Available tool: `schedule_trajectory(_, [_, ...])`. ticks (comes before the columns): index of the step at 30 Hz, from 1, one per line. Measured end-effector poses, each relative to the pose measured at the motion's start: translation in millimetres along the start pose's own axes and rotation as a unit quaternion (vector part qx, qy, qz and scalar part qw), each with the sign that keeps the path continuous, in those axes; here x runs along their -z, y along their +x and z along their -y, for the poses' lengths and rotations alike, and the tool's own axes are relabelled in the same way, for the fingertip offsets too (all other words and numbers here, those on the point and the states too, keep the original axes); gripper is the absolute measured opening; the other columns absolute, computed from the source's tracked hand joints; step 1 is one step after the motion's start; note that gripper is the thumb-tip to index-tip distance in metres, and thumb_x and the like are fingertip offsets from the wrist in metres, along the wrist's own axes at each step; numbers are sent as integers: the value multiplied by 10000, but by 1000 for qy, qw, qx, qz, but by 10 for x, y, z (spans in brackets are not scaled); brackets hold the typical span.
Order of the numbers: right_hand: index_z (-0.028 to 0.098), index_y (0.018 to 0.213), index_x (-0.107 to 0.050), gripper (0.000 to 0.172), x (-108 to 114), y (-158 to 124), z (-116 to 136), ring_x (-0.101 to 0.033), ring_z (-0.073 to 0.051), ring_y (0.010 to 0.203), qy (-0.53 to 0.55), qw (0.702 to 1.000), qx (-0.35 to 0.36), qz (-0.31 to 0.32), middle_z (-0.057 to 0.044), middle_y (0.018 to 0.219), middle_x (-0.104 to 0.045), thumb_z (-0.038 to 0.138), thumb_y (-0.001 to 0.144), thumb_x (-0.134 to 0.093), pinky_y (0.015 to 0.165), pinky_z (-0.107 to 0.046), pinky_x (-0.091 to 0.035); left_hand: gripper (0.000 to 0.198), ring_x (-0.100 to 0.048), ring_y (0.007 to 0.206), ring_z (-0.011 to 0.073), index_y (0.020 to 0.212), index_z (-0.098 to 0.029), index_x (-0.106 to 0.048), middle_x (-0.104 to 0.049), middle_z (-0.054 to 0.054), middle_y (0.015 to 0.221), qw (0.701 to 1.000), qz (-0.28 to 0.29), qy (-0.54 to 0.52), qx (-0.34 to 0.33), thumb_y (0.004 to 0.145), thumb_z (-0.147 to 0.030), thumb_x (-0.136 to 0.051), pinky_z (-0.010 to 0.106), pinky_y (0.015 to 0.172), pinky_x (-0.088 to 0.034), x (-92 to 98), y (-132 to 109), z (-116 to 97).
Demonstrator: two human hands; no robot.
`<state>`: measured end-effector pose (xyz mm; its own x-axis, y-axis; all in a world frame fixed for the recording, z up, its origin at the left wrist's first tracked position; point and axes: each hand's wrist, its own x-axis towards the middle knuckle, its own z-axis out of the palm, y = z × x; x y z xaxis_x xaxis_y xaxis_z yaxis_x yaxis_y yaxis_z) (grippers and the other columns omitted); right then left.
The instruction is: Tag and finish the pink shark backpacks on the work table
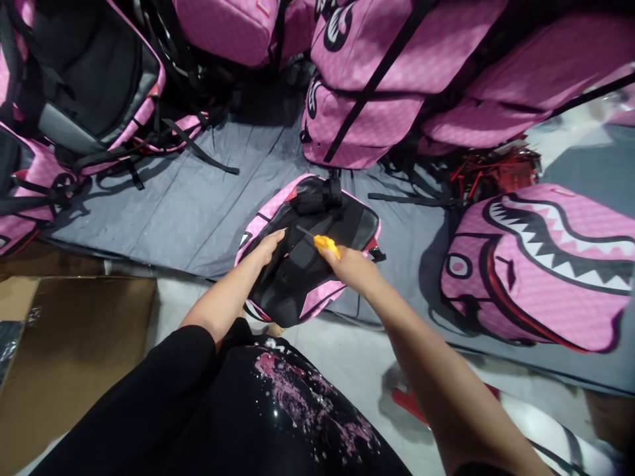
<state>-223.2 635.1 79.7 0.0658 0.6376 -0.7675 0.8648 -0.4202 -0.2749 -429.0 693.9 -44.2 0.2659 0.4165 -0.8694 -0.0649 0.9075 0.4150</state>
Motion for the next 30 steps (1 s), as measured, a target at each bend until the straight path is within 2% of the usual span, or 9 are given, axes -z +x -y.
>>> schedule_trajectory(6, [156, 1107, -642, 609, 91, -74, -150, -650, -321, 1027, 4, 1000, -28, -14, -183, 1081, -696, 634, 961, -294, 770, -355, -456, 432, -707, 787, 181, 1320, -318, -580, -733, 56, 1087, 998, 41, 5, 41, 964, -513, -430, 268, 605, -544, 2, -88, 3])
schedule_trajectory(9, [153, 1064, -639, 602, 249, -134, -383, -686, -268, 811, 56, 997, -51, -23, -144, 868, -714, 625, 966, -279, 690, -326, -452, 435, -710, 778, 207, 1178, -200, -665, -734, 124, 1058, 991, 91, 25, 98, 947, -510, -465, 248, 530, -522, 26, -167, -53])
schedule_trajectory(13, [156, 1007, -635, 578, 387, -210, -625, -641, -213, 599, 109, 990, -68, -51, -65, 606, -646, 630, 955, -306, 593, -291, -415, 301, -630, 606, 113, 1014, -138, -694, -741, 135, 1017, 986, 109, 49, 121, 936, -387, -545, 178, 448, -446, -5, -206, -88])
schedule_trajectory(15, [158, 988, -628, 548, 375, -249, -628, -626, -202, 566, 111, 990, -68, -46, -55, 585, -632, 615, 952, -329, 573, -287, -400, 366, -576, 537, 95, 962, -123, -696, -746, 134, 965, 985, 104, 59, 126, 958, -428, -495, 176, 411, -413, -34, -205, -85])
schedule_trajectory(17, [166, 948, -625, 523, 310, -293, -558, -614, -191, 550, 110, 993, -47, -1, -51, 596, -634, 605, 951, -342, 564, -286, -391, 528, -533, 489, 97, 921, -106, -695, -742, 150, 891, 984, 97, 68, 136, 965, -547, -407, 186, 374, -376, -45, -206, -76])
schedule_trajectory(20, [177, 917, -623, 499, 179, -342, -426, -615, -193, 584, 97, 994, -22, 39, -48, 600, -630, 577, 966, -329, 581, -286, -387, 680, -516, 480, 100, 928, -132, -688, -740, 154, 893, 985, 92, 76, 124, 901, -720, -347, 191, 366, -353, -24, -207, -70])
schedule_trajectory(25, [189, 985, -615, 520, 15, -274, -433, -621, -204, 628, 124, 991, -2, 52, -47, 644, -642, 595, 970, -290, 607, -288, -393, 556, -641, 655, 183, 867, -141, -700, -738, 153, 884, 978, 28, 197, 59, 905, -634, -445, 248, 505, -465, -11, -110, -108])
schedule_trajectory(28, [184, 1034, -612, 562, -101, -167, -500, -649, -243, 775, 99, 995, -19, 4, -88, 778, -682, 627, 959, -275, 642, -299, -400, 329, -657, 775, 201, 817, -167, -692, -725, 79, 815, 969, -55, 241, -12, 904, -450, -549, 285, 677, -507, -66, 12, -161])
schedule_trajectory(30, [182, 1042, -614, 587, -193, -116, -505, -654, -256, 843, 106, 994, -9, 13, -111, 876, -699, 647, 952, -267, 657, -302, -409, 168, -629, 803, 175, 765, -185, -678, -689, 21, 752, 953, -105, 274, -72, 863, -306, -613, 262, 753, -479, -126, 106, -205])
